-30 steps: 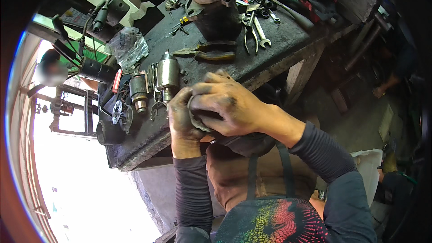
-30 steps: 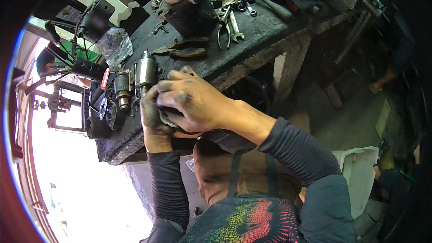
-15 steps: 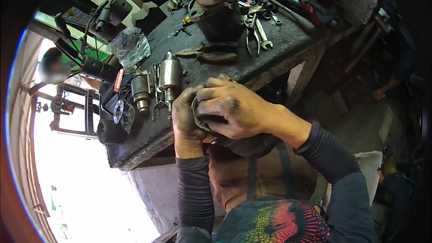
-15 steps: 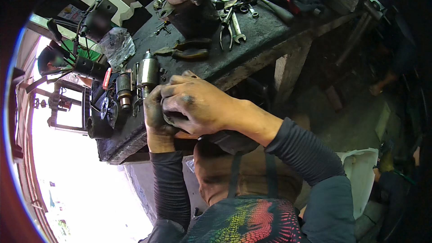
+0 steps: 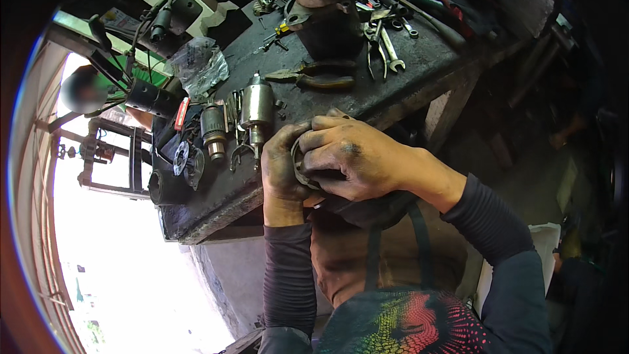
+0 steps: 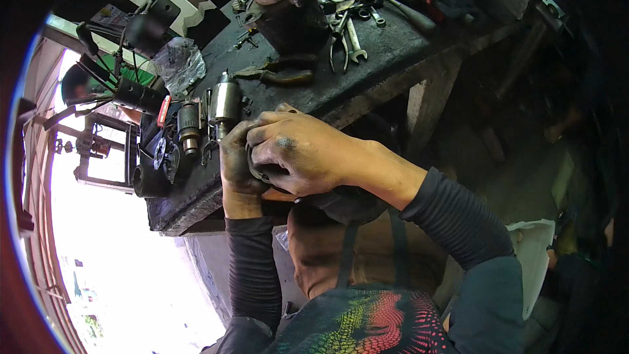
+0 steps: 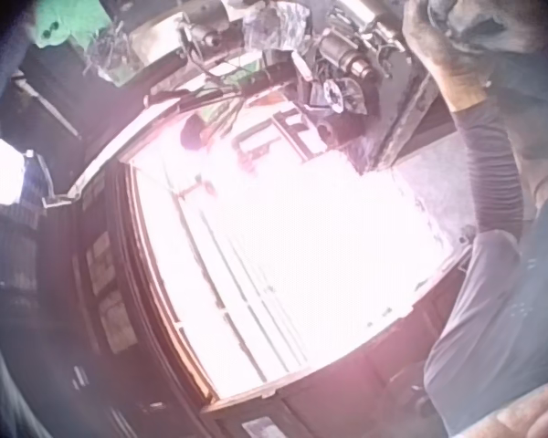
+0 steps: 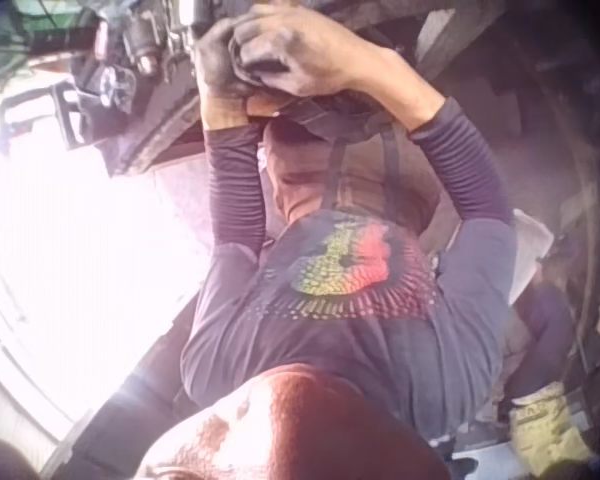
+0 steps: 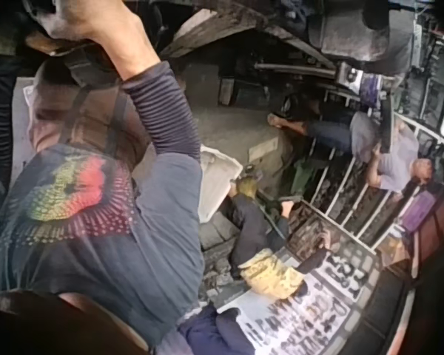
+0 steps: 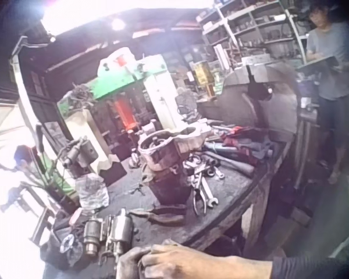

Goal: The person assembles a mechanical component by hand, inserting small metal rings and parts into a cylindrical housing. They repeatedly rotate and adjust the parts to fit them together, occasionally pausing to inspect the assembly.

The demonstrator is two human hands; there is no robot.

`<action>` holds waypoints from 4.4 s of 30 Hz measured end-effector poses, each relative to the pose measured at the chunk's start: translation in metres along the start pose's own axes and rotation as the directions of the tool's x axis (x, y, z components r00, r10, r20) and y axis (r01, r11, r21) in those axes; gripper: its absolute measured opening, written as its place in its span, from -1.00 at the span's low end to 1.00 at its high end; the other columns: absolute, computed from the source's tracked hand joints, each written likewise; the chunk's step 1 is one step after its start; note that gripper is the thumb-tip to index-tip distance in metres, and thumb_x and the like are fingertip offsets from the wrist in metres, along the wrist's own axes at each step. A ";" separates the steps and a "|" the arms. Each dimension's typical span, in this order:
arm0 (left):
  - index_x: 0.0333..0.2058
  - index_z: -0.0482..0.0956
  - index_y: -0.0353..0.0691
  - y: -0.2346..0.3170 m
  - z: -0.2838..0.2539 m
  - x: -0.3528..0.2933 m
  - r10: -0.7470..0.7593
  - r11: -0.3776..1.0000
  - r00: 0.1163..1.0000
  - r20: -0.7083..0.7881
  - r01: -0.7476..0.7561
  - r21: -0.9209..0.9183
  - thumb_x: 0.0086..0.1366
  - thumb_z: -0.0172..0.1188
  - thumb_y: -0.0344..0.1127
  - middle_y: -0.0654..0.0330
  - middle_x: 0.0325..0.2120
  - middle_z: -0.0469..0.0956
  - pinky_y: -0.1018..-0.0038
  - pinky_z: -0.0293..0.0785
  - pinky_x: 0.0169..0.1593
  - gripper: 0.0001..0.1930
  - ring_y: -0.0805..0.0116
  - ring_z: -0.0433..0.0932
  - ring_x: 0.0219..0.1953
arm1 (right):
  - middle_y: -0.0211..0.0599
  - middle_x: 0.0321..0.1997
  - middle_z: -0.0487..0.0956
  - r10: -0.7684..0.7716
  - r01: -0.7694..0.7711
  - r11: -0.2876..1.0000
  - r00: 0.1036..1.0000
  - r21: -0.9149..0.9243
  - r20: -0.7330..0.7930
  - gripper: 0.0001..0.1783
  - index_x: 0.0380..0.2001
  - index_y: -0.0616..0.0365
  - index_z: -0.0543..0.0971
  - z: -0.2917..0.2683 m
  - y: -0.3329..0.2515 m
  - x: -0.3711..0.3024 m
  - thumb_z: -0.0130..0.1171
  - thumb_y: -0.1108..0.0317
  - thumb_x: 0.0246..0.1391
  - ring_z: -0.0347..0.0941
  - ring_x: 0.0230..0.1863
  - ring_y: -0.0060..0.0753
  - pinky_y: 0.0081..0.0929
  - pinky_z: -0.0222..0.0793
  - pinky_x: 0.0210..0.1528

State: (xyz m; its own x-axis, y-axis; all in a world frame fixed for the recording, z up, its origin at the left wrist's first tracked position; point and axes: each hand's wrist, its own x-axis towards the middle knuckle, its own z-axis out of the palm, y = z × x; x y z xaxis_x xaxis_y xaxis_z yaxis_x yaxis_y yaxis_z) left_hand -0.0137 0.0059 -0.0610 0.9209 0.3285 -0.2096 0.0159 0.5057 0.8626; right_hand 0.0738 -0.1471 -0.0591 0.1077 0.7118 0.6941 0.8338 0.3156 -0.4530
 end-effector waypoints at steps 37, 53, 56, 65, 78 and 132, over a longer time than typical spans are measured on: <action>-0.22 0.63 -0.30 -0.003 -0.010 0.001 -0.051 0.985 0.998 0.047 0.058 -0.160 0.46 0.04 -0.31 0.10 -0.30 0.65 0.37 0.69 -0.19 -0.77 0.30 0.69 -0.28 | -0.37 -0.03 0.57 0.036 -0.041 0.994 0.998 -0.104 -0.048 -0.73 -0.23 0.08 0.70 -0.004 -0.017 -0.004 0.44 0.39 -0.08 0.47 0.00 -0.15 -0.10 0.37 0.07; -0.16 0.68 -0.36 -0.002 -0.016 0.001 -0.046 0.965 0.976 0.212 0.098 -0.244 0.44 0.07 -0.27 -0.02 -0.25 0.73 0.34 0.72 -0.11 -0.72 0.20 0.73 -0.23 | -0.32 -0.08 0.56 -0.001 0.004 0.998 0.999 -0.058 0.051 -0.79 -0.30 0.07 0.68 -0.012 -0.012 -0.005 0.45 0.36 -0.06 0.46 0.02 -0.12 -0.13 0.37 0.03; -0.14 0.67 -0.46 0.000 -0.016 0.000 -0.105 0.943 0.973 0.203 0.163 -0.291 0.46 -0.03 -0.26 -0.14 -0.24 0.73 0.29 0.73 -0.09 -0.63 0.10 0.74 -0.23 | -0.22 -0.08 0.57 0.153 -0.153 0.987 0.988 -0.042 -0.001 -0.73 -0.19 0.09 0.68 -0.028 -0.017 -0.027 0.47 0.40 0.00 0.49 0.01 -0.04 -0.14 0.39 0.06; -0.09 0.58 -0.47 0.004 0.001 -0.002 0.053 0.937 0.995 0.082 -0.021 -0.349 0.33 0.02 -0.26 -0.28 -0.05 0.66 0.04 0.65 0.18 -0.63 -0.13 0.69 0.01 | -0.28 -0.03 0.49 0.677 -0.530 0.732 0.639 0.428 -0.365 -0.80 -0.15 0.26 0.64 0.019 -0.057 -0.061 0.37 0.49 0.16 0.47 -0.01 -0.35 -0.36 0.43 0.07; 0.39 0.31 -0.36 -0.041 -0.006 -0.046 0.229 0.843 0.949 0.218 -0.081 -0.532 0.67 -0.19 -0.04 -0.21 0.23 0.51 -0.02 0.58 0.26 -0.44 -0.21 0.56 0.21 | -0.21 -0.14 0.61 0.494 -0.562 0.826 0.692 0.037 -0.527 -0.84 -0.23 0.17 0.64 0.016 -0.084 -0.052 0.36 0.49 0.09 0.55 -0.11 -0.02 -0.18 0.41 0.01; 0.01 0.61 -0.37 -0.037 -0.023 -0.016 0.012 0.840 0.989 0.147 0.070 -0.539 0.55 0.00 -0.24 0.03 -0.12 0.70 0.33 0.66 0.05 -0.67 0.21 0.70 -0.10 | -0.22 -0.27 0.57 0.163 -0.208 0.973 0.927 -0.101 -0.337 -0.88 -0.36 0.18 0.62 0.020 -0.032 0.004 0.34 0.47 -0.02 0.49 -0.20 -0.02 -0.17 0.40 -0.07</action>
State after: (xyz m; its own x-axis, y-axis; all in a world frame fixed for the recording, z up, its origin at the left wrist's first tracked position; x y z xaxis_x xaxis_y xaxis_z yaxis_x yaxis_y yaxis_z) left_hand -0.0379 -0.0001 -0.1000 0.9684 0.2137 -0.1289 -0.1322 0.8773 0.4614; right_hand 0.0370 -0.1413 -0.0529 0.4182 0.5003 0.7582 0.8437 0.0955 -0.5283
